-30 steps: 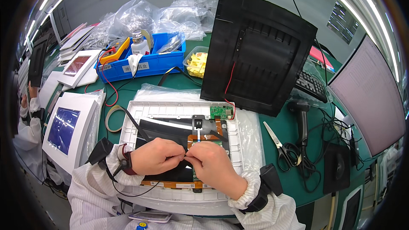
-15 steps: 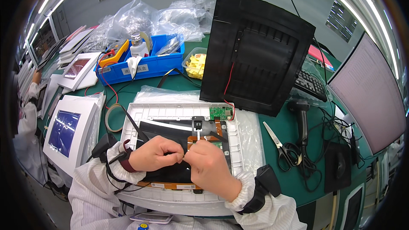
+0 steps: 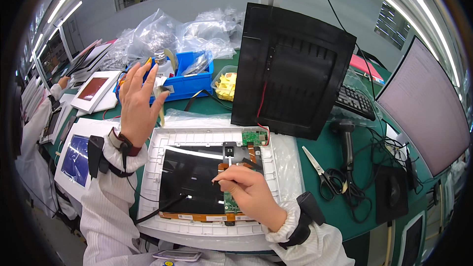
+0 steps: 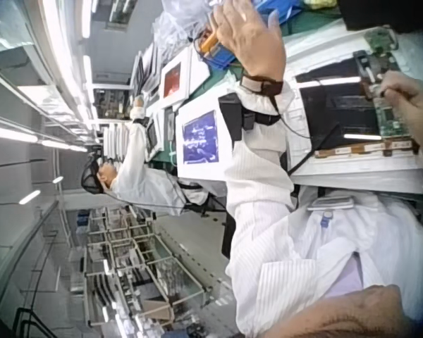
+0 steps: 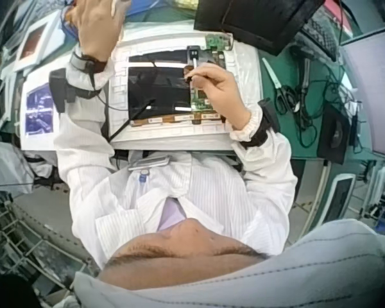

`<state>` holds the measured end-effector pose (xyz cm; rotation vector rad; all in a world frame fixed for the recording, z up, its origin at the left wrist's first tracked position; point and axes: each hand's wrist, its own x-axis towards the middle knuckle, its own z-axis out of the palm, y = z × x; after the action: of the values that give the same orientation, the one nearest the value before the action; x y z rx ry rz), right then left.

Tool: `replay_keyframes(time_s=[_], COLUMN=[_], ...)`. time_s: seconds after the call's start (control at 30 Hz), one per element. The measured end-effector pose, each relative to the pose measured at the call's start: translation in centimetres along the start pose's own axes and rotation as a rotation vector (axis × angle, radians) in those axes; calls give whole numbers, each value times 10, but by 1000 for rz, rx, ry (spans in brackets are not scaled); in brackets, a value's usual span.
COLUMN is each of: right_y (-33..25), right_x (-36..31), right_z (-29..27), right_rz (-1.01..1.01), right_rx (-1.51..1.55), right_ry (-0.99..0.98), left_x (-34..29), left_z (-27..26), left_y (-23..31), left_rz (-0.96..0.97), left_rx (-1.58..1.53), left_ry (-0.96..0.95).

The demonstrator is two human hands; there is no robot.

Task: Connecting ribbon cables and electronic components to a screen module assembly.

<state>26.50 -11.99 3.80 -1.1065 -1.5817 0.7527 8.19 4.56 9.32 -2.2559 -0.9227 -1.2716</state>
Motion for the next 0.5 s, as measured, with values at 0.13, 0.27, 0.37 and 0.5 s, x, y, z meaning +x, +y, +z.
replay_keyframes(time_s=[0.13, 0.27, 0.37, 0.5], right_y=[-3, 6, -3, -3], right_x=[-2, -5, -4, -2], right_z=[-3, -7, -8, -8], right_rz=[340, 402, 431, 434], right_rx=[417, 607, 587, 593], right_ry=[-14, -95, -90, -116], left_x=[-33, -61, -60, -63], left_z=[-12, -19, -23, -23], left_y=[38, 64, 68, 66], left_rz=[-86, -340, -495, -484], left_rx=[-777, -1286, -1443, -1474], left_ry=[-423, -840, -981, -1014])
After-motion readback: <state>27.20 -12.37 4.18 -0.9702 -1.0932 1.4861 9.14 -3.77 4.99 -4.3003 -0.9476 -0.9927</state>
